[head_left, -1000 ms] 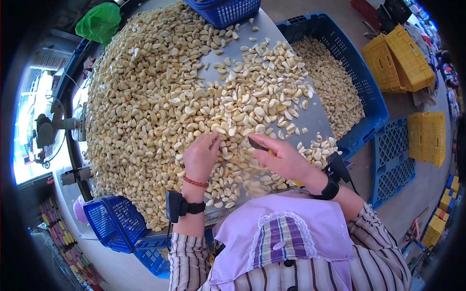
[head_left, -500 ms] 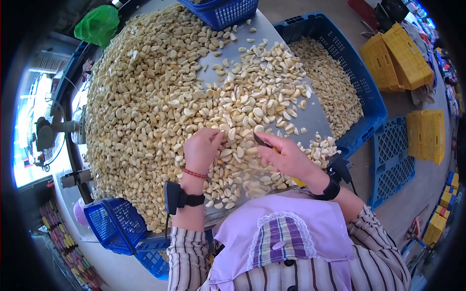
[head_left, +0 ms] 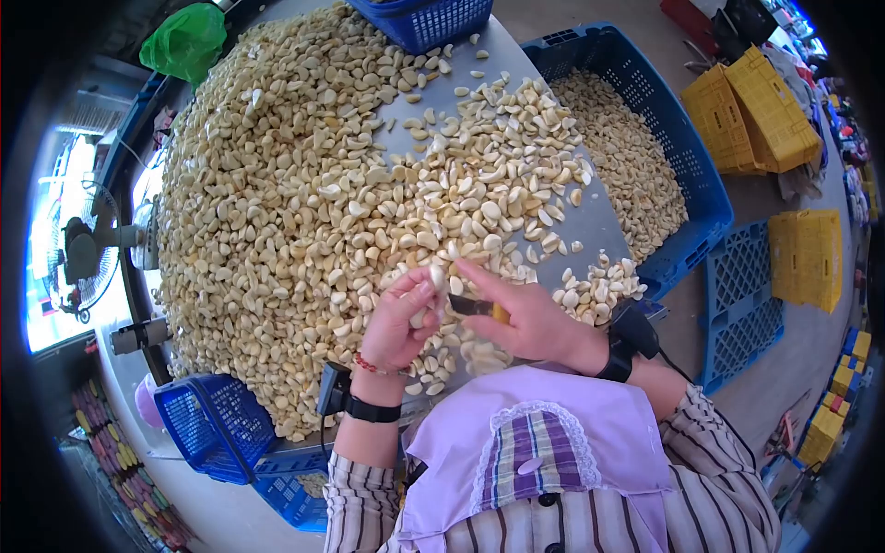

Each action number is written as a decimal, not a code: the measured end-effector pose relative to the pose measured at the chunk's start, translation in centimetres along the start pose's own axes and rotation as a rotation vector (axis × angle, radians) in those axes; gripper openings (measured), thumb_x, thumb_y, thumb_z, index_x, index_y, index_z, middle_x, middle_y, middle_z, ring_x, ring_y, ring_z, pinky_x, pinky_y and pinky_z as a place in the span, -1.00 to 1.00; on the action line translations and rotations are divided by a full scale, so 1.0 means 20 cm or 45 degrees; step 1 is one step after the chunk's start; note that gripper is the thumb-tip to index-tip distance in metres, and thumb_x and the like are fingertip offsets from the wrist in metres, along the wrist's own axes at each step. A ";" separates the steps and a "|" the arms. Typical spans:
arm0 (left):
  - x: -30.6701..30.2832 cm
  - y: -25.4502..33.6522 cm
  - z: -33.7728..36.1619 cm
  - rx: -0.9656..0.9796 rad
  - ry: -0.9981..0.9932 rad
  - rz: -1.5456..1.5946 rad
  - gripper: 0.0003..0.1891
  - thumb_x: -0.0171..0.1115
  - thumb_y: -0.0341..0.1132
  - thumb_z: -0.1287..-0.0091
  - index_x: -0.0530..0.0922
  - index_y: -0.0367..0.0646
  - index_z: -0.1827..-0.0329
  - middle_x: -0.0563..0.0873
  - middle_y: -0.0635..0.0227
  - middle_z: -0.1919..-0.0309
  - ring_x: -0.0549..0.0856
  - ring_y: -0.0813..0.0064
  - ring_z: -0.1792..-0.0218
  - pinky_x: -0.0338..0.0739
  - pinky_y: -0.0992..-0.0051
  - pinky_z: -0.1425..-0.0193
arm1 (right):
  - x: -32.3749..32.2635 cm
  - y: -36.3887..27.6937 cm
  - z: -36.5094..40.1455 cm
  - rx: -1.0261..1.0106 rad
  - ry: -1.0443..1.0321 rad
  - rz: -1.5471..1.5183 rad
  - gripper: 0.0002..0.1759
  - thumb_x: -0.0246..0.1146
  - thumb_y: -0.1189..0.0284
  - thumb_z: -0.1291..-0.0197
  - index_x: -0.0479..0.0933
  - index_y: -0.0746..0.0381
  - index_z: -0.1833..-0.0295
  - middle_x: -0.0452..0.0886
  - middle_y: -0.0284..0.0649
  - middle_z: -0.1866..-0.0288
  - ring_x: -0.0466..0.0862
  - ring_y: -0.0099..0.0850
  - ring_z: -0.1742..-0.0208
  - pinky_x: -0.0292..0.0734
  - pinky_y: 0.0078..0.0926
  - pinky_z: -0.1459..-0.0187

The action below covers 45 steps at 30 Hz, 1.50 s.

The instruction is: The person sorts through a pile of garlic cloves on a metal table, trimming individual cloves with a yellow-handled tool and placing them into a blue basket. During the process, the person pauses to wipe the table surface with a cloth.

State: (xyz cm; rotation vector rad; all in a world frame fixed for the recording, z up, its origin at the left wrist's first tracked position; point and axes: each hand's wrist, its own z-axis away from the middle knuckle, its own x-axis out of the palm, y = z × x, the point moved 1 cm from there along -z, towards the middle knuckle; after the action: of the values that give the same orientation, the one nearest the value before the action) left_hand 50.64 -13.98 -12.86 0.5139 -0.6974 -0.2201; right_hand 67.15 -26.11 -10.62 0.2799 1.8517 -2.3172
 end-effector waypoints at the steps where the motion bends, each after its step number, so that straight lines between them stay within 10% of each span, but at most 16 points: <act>1: 0.02 -0.01 0.02 -0.018 -0.046 0.140 -0.80 0.21 -0.34 -0.35 0.52 -0.15 0.01 0.59 0.48 0.49 0.45 0.76 0.62 0.17 0.79 0.65 | 0.01 -0.01 0.00 -0.010 -0.039 0.077 -0.23 0.18 0.13 -0.25 0.08 0.20 -0.48 0.64 -0.02 0.19 0.67 -0.14 0.32 0.52 -0.33 0.30; 11: 0.02 -0.08 0.12 -0.032 -0.373 0.338 -0.82 0.21 -0.31 -0.33 0.49 -0.18 0.11 0.62 0.23 0.38 0.49 0.63 0.60 0.20 0.80 0.72 | 0.06 0.02 -0.02 -0.367 0.177 -0.215 -0.40 0.16 0.29 -0.31 0.23 0.12 -0.44 0.64 -0.22 0.36 0.64 -0.44 0.43 0.49 -0.48 0.33; 13: 0.01 -0.06 0.17 -0.012 -0.478 0.421 -0.81 0.19 -0.31 -0.33 0.48 -0.19 0.09 0.61 0.22 0.32 0.48 0.61 0.56 0.22 0.79 0.72 | 0.00 -0.01 0.01 0.275 0.019 -0.617 -0.49 0.12 0.37 -0.35 0.31 0.10 -0.40 0.57 -0.43 0.35 0.53 -0.66 0.40 0.47 -0.62 0.29; 17: -0.33 0.16 0.43 0.756 -0.141 0.500 -0.80 0.13 -0.31 -0.33 0.38 -0.15 0.08 0.51 0.37 0.30 0.49 0.66 0.50 0.28 0.76 0.71 | -0.05 0.04 0.05 0.264 0.186 -0.812 -0.48 0.09 0.34 -0.38 0.28 0.06 -0.43 0.46 -0.50 0.41 0.37 -0.79 0.48 0.34 -0.81 0.44; 19: -0.62 0.42 0.74 1.054 0.130 0.579 -0.88 0.11 -0.40 -0.35 0.42 -0.10 0.10 0.51 0.50 0.33 0.41 0.80 0.49 0.40 0.80 0.54 | -0.05 0.05 0.05 0.243 0.275 -0.824 -0.48 0.08 0.32 -0.39 0.26 0.09 -0.43 0.43 -0.49 0.46 0.30 -0.81 0.57 0.24 -0.85 0.52; 21: -0.83 0.59 1.04 1.581 0.977 -0.173 -0.79 0.10 -0.34 -0.37 0.45 -0.20 0.00 0.58 0.39 0.24 0.56 0.61 0.40 0.46 0.75 0.46 | -0.07 0.09 0.04 0.206 0.342 -0.931 -0.49 0.07 0.32 -0.41 0.26 0.14 -0.43 0.43 -0.46 0.46 0.29 -0.79 0.61 0.22 -0.83 0.54; 23: -1.27 0.73 1.40 1.560 1.757 -0.703 -0.62 0.14 -0.23 -0.37 0.43 -0.30 -0.13 0.61 0.27 0.14 0.62 0.47 0.31 0.55 0.64 0.28 | -0.06 0.12 0.03 0.191 0.364 -0.944 -0.50 0.06 0.33 -0.41 0.26 0.18 -0.42 0.42 -0.44 0.47 0.29 -0.77 0.63 0.22 -0.82 0.56; 24: -1.43 0.77 1.51 1.563 1.763 -0.710 -0.62 0.14 -0.23 -0.37 0.43 -0.30 -0.13 0.61 0.27 0.14 0.62 0.47 0.31 0.55 0.64 0.28 | -0.05 0.12 0.02 0.190 0.366 -0.963 -0.50 0.06 0.32 -0.41 0.27 0.18 -0.41 0.42 -0.44 0.47 0.29 -0.77 0.63 0.22 -0.81 0.56; 27: -1.51 0.79 1.64 0.180 2.533 -1.822 -0.46 0.29 -0.19 -0.27 0.42 -0.30 -0.24 0.56 0.06 -0.06 0.56 0.21 0.00 0.50 0.33 -0.06 | -0.04 0.12 0.00 0.224 0.352 -0.963 -0.51 0.05 0.32 -0.41 0.27 0.19 -0.41 0.41 -0.43 0.47 0.30 -0.75 0.63 0.22 -0.80 0.57; 29: -1.12 0.75 1.42 0.479 2.702 -2.587 -0.48 0.35 -0.21 -0.21 0.48 -0.24 -0.20 0.50 -0.01 -0.16 0.46 0.14 -0.14 0.40 0.26 -0.19 | -0.03 0.12 -0.01 0.258 0.343 -0.933 -0.51 0.05 0.31 -0.41 0.28 0.19 -0.40 0.41 -0.43 0.47 0.30 -0.75 0.63 0.22 -0.80 0.57; 31: -0.80 0.68 1.12 1.096 2.197 -2.866 -0.50 0.40 -0.23 -0.15 0.55 -0.18 -0.17 0.44 -0.08 -0.25 0.37 0.06 -0.29 0.30 0.20 -0.32 | -0.02 0.13 -0.02 0.266 0.349 -0.910 -0.51 0.04 0.30 -0.41 0.29 0.20 -0.40 0.42 -0.42 0.46 0.30 -0.74 0.63 0.23 -0.80 0.57; 35: -0.45 0.36 0.53 1.327 0.588 -2.720 -0.73 0.29 -0.44 -0.15 0.62 -0.08 0.06 0.61 0.25 0.02 0.59 0.27 -0.03 0.51 0.36 -0.04 | 0.00 0.14 -0.02 0.280 0.357 -0.921 -0.51 0.05 0.31 -0.41 0.30 0.21 -0.39 0.42 -0.42 0.46 0.31 -0.74 0.63 0.24 -0.80 0.57; 37: -0.38 0.20 0.33 1.120 0.228 -2.779 -0.69 0.30 -0.46 -0.07 0.62 -0.02 0.08 0.61 0.33 0.12 0.60 0.29 0.10 0.51 0.36 0.06 | -0.01 0.12 0.00 0.334 0.329 -0.857 -0.52 0.07 0.31 -0.40 0.33 0.23 -0.36 0.43 -0.43 0.43 0.35 -0.75 0.59 0.27 -0.81 0.56; 45: -0.38 0.04 0.22 1.066 0.167 -2.274 -0.77 0.36 -0.48 -0.06 0.53 -0.15 0.23 0.62 0.35 0.27 0.61 0.38 0.27 0.51 0.45 0.19 | 0.00 0.07 0.02 0.318 0.309 -0.700 -0.50 0.14 0.27 -0.35 0.37 0.26 -0.32 0.55 -0.36 0.18 0.47 -0.73 0.35 0.40 -0.78 0.44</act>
State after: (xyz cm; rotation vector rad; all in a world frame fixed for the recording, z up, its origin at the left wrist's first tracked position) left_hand 42.04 -12.32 -13.75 1.8575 0.0368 -1.5720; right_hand 67.45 -26.75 -11.85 0.0874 1.9333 -3.0135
